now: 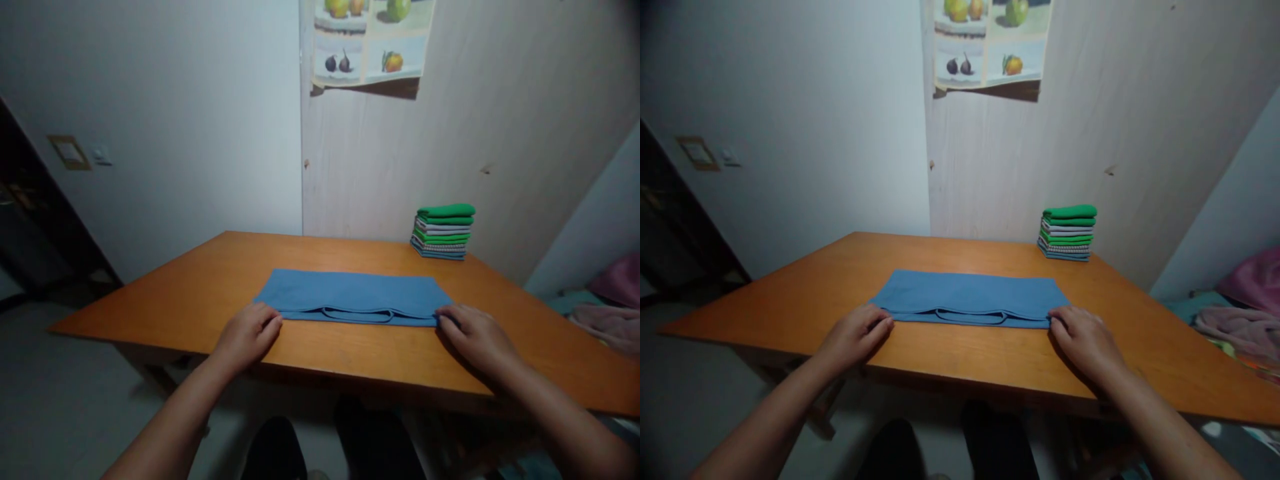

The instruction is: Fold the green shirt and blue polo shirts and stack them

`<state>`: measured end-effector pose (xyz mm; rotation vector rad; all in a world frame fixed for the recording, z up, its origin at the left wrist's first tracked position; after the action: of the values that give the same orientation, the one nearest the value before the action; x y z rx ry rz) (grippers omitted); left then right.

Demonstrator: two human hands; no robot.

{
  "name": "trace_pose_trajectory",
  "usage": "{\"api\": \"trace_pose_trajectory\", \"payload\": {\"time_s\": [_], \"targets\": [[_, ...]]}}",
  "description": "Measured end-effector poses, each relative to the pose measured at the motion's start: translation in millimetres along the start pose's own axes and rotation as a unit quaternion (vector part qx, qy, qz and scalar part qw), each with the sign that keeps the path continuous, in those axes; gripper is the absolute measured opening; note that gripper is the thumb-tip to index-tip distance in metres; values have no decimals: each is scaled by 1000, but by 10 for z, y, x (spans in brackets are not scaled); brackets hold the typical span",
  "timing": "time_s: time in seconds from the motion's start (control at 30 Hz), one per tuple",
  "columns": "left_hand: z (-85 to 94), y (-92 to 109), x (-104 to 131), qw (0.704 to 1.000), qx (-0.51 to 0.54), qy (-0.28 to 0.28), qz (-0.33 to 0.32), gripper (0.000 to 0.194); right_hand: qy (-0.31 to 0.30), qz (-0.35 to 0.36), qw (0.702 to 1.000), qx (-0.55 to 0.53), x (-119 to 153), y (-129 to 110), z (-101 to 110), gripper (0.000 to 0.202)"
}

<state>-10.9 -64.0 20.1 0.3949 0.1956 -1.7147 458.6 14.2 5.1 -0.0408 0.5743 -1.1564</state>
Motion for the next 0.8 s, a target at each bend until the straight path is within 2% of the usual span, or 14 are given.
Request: {"api": "trace_pose_trajectory", "payload": {"time_s": [0.13, 0.2, 0.27, 0.33, 0.6, 0.7, 0.8], "targets": [[51, -246, 16, 994, 19, 58, 92, 32, -2, 4, 999, -34, -6, -26, -17, 33], [47, -306, -10, 991, 25, 77, 107, 32, -1, 2, 999, -46, -12, -36, -15, 33], [28, -279, -60, 991, 26, 86, 96, 30, 1, 7, 998, -60, -23, -55, -21, 32], [-1, -162, -128, 994, 32, 87, 63, 26, 5, 20, 997, -77, -41, -95, -37, 31], [-177, 519, -436, 994, 38, 77, -65, 16, -4, 45, 995, -90, -192, -434, -126, 27], [-272, 625, -513, 994, 25, 60, -93, 27, -26, 48, 995, -86, -257, -574, -171, 28], [-344, 640, -577, 994, -1, 53, -97, 37, -52, 49, 995, -73, -316, -682, -237, 34]]}}
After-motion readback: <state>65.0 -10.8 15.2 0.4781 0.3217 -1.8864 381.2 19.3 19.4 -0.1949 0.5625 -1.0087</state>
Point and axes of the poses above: each hand's wrist, its own x-axis away from the middle knuckle, its own z-axis out of the back of the hand, y = z × x, the point moved 2 cm from there along -x, towards the middle knuckle, and after that the axes turned 13 degrees about -x, right-handed, at the moved point
